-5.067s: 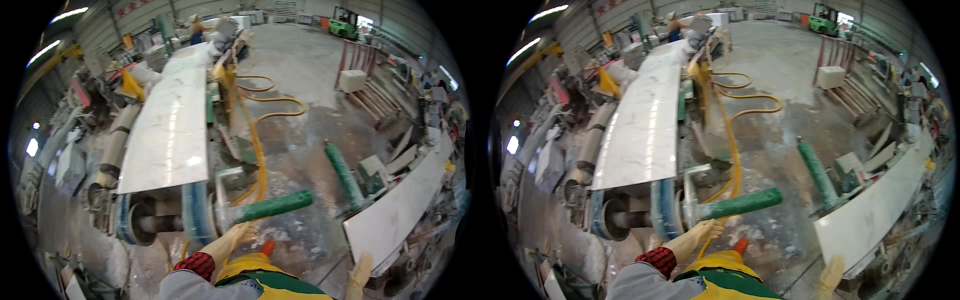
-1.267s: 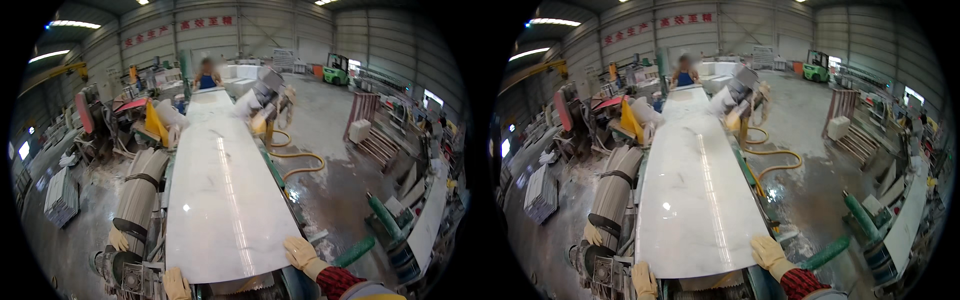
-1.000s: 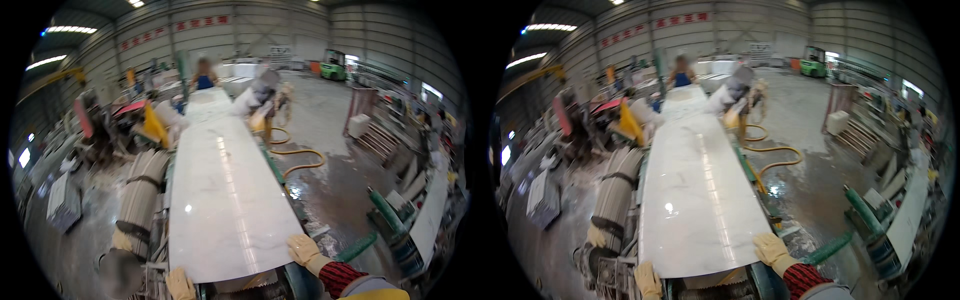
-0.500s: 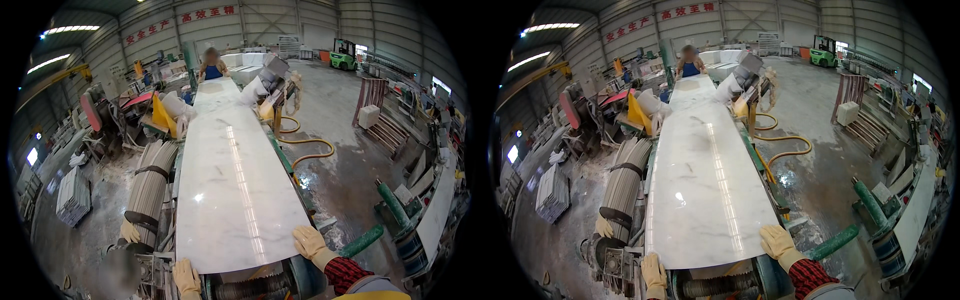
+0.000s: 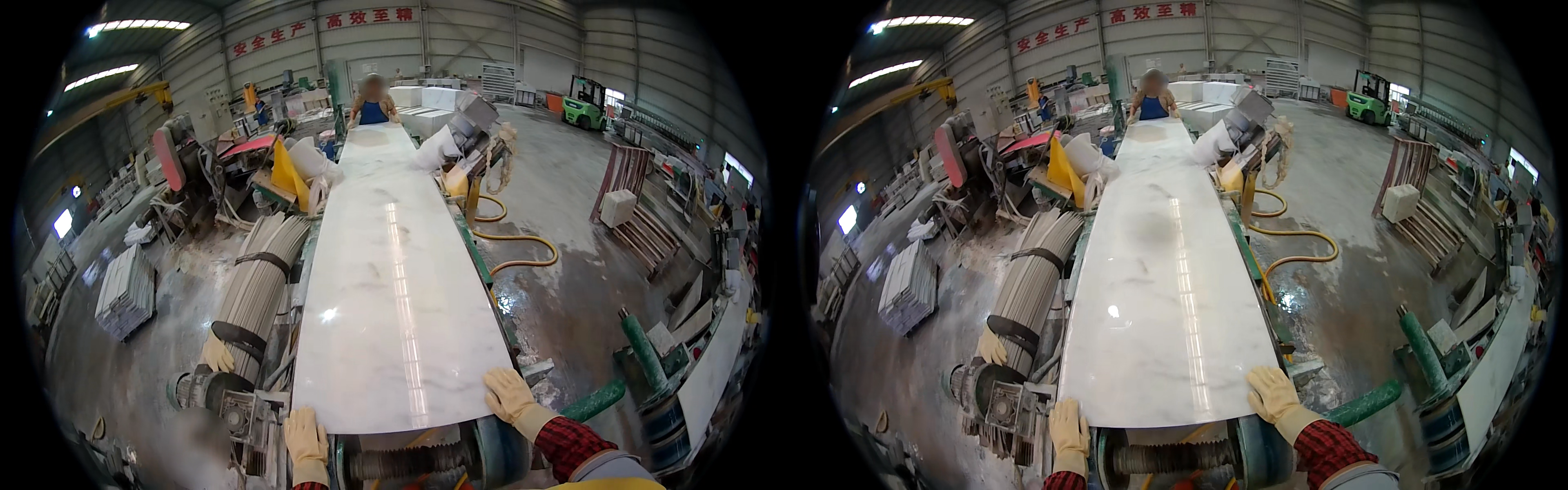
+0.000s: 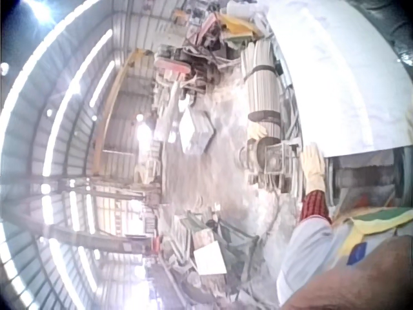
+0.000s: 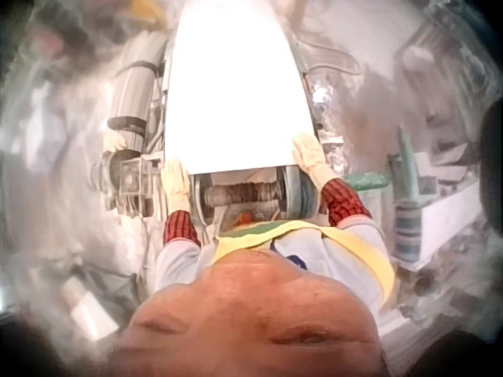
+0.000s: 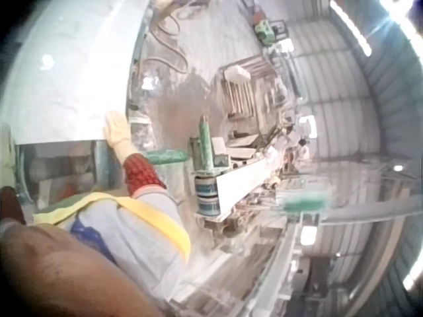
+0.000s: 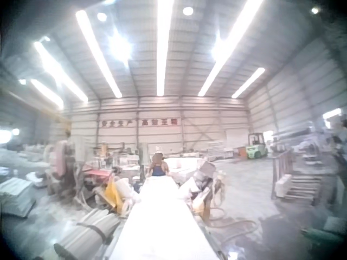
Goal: The person repeatedly lifts and places large white stone slabs onto a conveyor system in a factory. The worker wears gloves and moves each slab from a stack to the machine, then retrieves the next one, repeating the cycle throughout the clip.
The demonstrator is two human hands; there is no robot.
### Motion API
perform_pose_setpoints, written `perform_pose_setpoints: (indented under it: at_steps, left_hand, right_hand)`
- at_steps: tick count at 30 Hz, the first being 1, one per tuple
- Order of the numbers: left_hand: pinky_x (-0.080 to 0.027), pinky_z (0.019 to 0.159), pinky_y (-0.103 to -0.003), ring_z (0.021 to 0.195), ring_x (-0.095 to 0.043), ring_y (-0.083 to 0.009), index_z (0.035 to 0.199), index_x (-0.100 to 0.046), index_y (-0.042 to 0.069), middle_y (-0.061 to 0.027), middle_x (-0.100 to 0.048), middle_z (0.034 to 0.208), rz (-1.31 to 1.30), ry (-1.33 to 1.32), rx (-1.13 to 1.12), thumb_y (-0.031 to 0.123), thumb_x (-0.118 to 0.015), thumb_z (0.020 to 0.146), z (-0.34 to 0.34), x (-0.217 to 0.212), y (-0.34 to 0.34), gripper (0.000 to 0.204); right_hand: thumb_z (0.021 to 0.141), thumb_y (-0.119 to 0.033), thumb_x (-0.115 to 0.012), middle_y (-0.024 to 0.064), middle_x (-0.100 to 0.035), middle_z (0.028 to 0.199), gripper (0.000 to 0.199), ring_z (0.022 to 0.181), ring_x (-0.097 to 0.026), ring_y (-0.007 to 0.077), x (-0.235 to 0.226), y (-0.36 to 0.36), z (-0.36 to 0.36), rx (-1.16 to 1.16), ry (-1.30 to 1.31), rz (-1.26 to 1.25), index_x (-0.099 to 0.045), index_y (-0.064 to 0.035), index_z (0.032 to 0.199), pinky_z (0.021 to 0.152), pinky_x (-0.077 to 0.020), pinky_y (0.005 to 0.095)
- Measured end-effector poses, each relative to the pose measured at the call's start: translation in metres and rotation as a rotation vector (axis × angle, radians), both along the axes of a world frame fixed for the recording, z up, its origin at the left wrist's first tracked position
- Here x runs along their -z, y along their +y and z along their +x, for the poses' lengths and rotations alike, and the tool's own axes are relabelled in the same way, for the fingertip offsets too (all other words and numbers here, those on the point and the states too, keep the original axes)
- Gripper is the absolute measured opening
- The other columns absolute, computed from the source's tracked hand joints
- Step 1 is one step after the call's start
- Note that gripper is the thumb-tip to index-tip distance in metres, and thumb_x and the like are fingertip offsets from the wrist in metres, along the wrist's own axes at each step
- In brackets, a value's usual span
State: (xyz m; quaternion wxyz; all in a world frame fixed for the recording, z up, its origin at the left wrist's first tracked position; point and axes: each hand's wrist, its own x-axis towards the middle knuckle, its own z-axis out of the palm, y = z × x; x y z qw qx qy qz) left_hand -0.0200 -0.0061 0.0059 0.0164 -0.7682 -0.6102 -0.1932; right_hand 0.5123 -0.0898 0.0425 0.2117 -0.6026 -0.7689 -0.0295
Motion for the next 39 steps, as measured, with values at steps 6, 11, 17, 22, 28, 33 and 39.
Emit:
perform_pose_setpoints:
  at_steps: [6,11,17,22,28,33,39]
  left_hand:
    - [-0.035,0.123,-0.057,0.142,-0.051,-0.0438,0.144,-0.059,0.004,-0.0192,-0.061,0.150,0.043,0.038,-0.003,0.027,-0.069,0.095,0.003,-0.006,-0.006,0.055]
    - [-0.036,0.122,-0.056,0.142,-0.050,-0.0432,0.143,-0.058,0.004,-0.0187,-0.060,0.149,0.003,0.045,0.010,0.026,-0.070,0.093,0.004,-0.017,-0.009,0.056]
    - [-0.031,0.126,-0.059,0.146,-0.046,-0.0458,0.147,-0.054,0.003,-0.0199,-0.057,0.153,-0.081,0.043,-0.012,0.025,-0.065,0.097,0.006,-0.020,-0.013,0.055]
    - [-0.029,0.127,-0.060,0.147,-0.046,-0.0466,0.149,-0.053,0.004,-0.0197,-0.056,0.155,-0.091,0.017,-0.016,0.024,-0.063,0.098,0.005,-0.020,-0.016,0.056]
    - [-0.033,0.124,-0.058,0.142,-0.050,-0.0436,0.146,-0.057,0.003,-0.0193,-0.060,0.150,-0.026,0.021,0.006,0.022,-0.065,0.097,0.004,-0.018,-0.016,0.053]
    - [-0.034,0.123,-0.058,0.138,-0.052,-0.0426,0.143,-0.058,0.002,-0.0196,-0.061,0.146,-0.171,-0.050,0.004,0.017,-0.061,0.097,0.003,-0.027,-0.011,0.049]
    - [-0.033,0.124,-0.057,0.140,-0.050,-0.0442,0.140,-0.059,0.002,-0.0208,-0.062,0.145,0.015,0.049,0.019,0.022,-0.064,0.097,0.002,-0.018,-0.020,0.048]
  right_hand:
    - [0.096,-0.036,-0.068,0.0192,-0.061,0.142,0.049,0.133,-0.056,0.0404,-0.002,0.032,0.014,-0.040,-0.037,0.001,-0.063,-0.0095,0.137,0.115,-0.0426,0.0513]
    - [0.097,-0.040,-0.068,0.0180,-0.060,0.147,0.052,0.139,-0.052,0.0399,0.010,0.047,0.012,0.055,-0.039,-0.018,-0.063,-0.0127,0.140,0.121,-0.0378,0.0513]
    - [0.096,-0.036,-0.071,0.0178,-0.059,0.149,0.051,0.139,-0.052,0.0409,0.015,0.053,0.016,0.060,-0.056,0.022,-0.063,-0.0117,0.140,0.120,-0.0390,0.0513]
    - [0.094,-0.031,-0.072,0.0190,-0.061,0.146,0.049,0.135,-0.054,0.0419,0.006,0.051,0.011,0.047,-0.025,0.048,-0.063,-0.0090,0.137,0.117,-0.0413,0.0516]
    - [0.093,-0.028,-0.071,0.0194,-0.065,0.140,0.047,0.132,-0.057,0.0405,-0.002,0.050,0.008,0.041,0.006,0.048,-0.064,-0.0071,0.134,0.116,-0.0420,0.0519]
    - [0.093,-0.026,-0.070,0.0202,-0.067,0.135,0.044,0.130,-0.059,0.0406,0.001,0.048,0.006,0.051,-0.018,0.091,-0.065,-0.0060,0.132,0.114,-0.0431,0.0518]
    - [0.094,-0.021,-0.070,0.0234,-0.066,0.138,0.042,0.132,-0.058,0.0440,0.001,0.043,0.006,0.040,0.022,0.074,-0.064,-0.0028,0.132,0.116,-0.0440,0.0542]
